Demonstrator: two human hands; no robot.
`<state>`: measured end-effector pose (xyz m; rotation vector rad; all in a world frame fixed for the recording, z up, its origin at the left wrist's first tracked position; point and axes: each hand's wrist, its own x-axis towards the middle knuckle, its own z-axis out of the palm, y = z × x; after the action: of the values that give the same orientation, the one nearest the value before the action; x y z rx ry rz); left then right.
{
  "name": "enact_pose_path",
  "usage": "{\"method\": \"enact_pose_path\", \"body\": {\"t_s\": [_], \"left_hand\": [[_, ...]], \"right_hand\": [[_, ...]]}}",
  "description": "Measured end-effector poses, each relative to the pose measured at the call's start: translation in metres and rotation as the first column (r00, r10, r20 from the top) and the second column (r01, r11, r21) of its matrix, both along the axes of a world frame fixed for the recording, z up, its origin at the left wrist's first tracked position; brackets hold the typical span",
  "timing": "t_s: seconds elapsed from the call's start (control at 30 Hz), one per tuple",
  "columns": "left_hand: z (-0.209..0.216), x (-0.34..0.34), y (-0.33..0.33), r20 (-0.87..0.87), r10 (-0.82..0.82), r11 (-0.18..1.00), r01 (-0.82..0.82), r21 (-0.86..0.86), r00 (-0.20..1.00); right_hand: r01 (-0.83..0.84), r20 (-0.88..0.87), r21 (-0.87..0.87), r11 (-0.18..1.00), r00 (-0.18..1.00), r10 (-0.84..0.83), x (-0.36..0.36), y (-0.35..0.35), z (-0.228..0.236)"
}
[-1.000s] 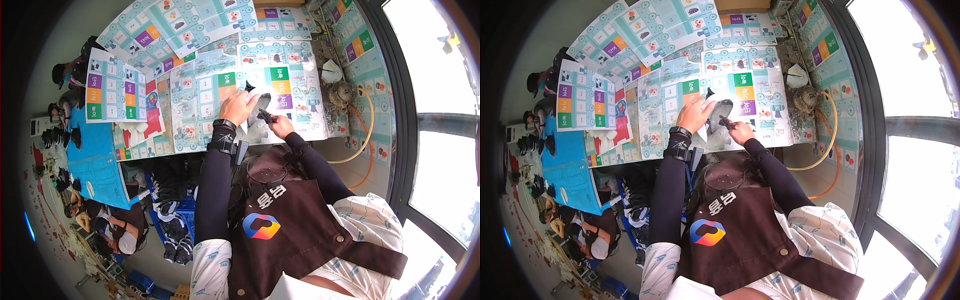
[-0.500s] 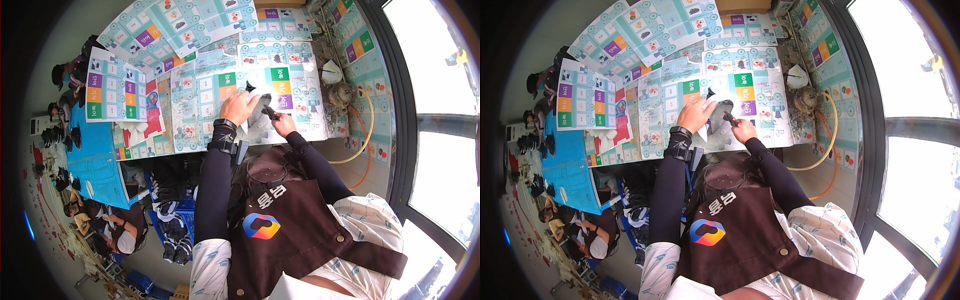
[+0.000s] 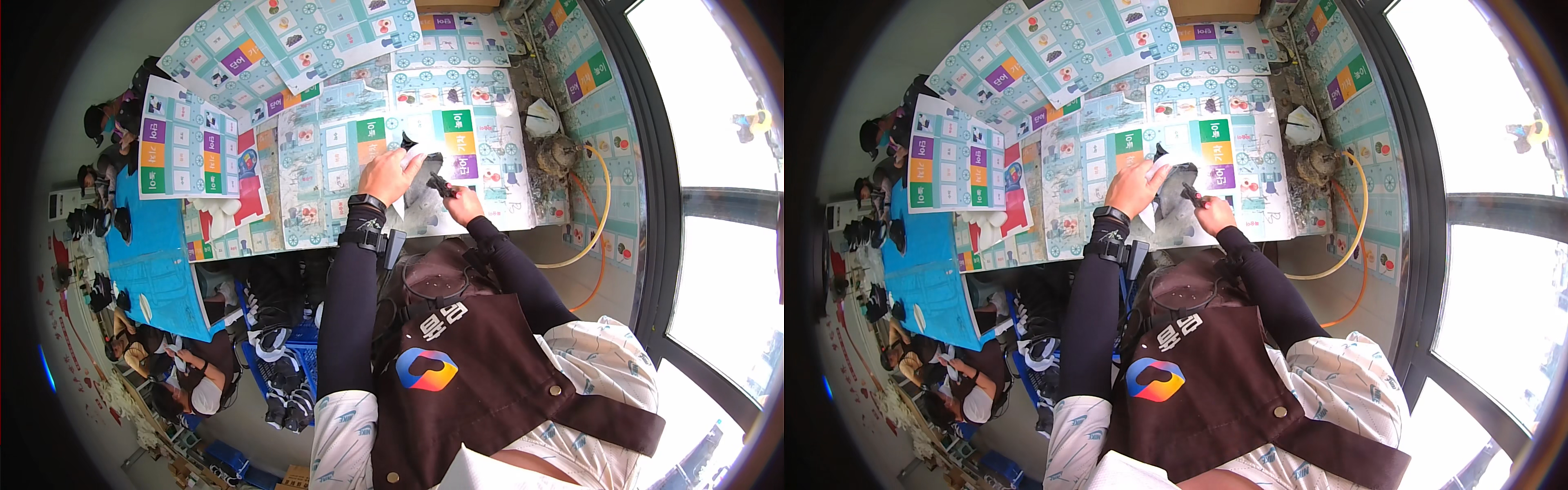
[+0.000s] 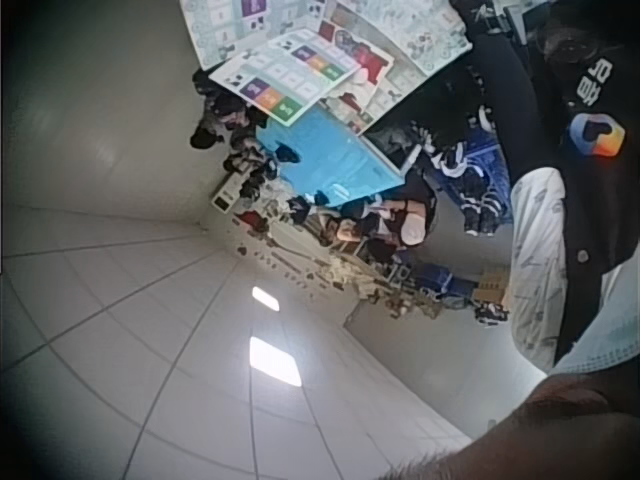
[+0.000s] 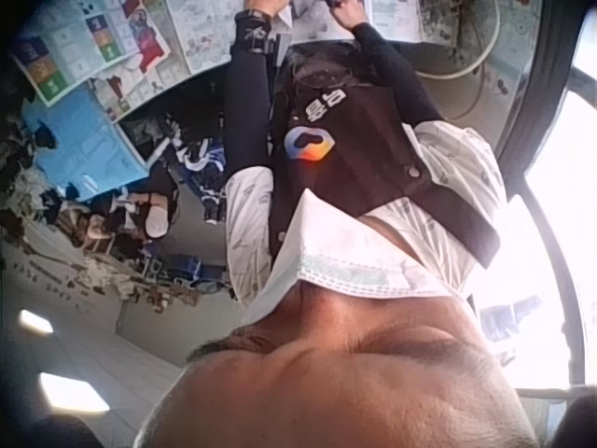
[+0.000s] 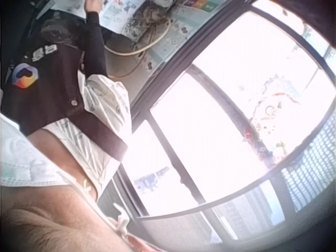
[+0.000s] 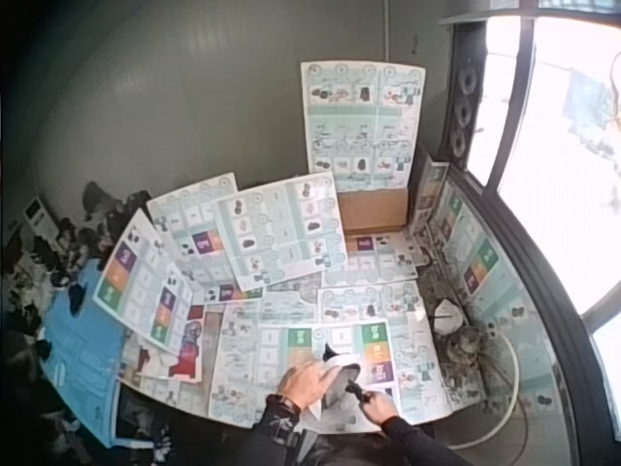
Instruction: The person applies a substance to a black shoe component using a tool on a worktable. They then hold the component near a processing device, retrieve another part from a bin, and handle it by hand.
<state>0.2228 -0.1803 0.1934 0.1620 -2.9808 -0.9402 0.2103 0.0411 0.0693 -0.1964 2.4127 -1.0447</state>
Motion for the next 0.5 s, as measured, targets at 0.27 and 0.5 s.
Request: {"method": "enact_pose_path", "body": {"t_s": [0.27, 0.5], "left_hand": [[-0.0008, -0.0007, -0.0002, -0.002, 0.004, 1.000, -0.004, -0.002, 1.000], [0.0002, -0.0010, -0.0015, 0.006, -0.015, 1.000, 0.015, -0.003, 1.000]], "right_hand": [[-0.004, -0.020, 0.020, 1.000, 1.000, 0.004, -0.0015, 0.0008, -0.0019], [0.007, -0.007, 0.012, 1.000, 1.000, -0.007, -0.0011, 0.0005, -0.0028]]}}
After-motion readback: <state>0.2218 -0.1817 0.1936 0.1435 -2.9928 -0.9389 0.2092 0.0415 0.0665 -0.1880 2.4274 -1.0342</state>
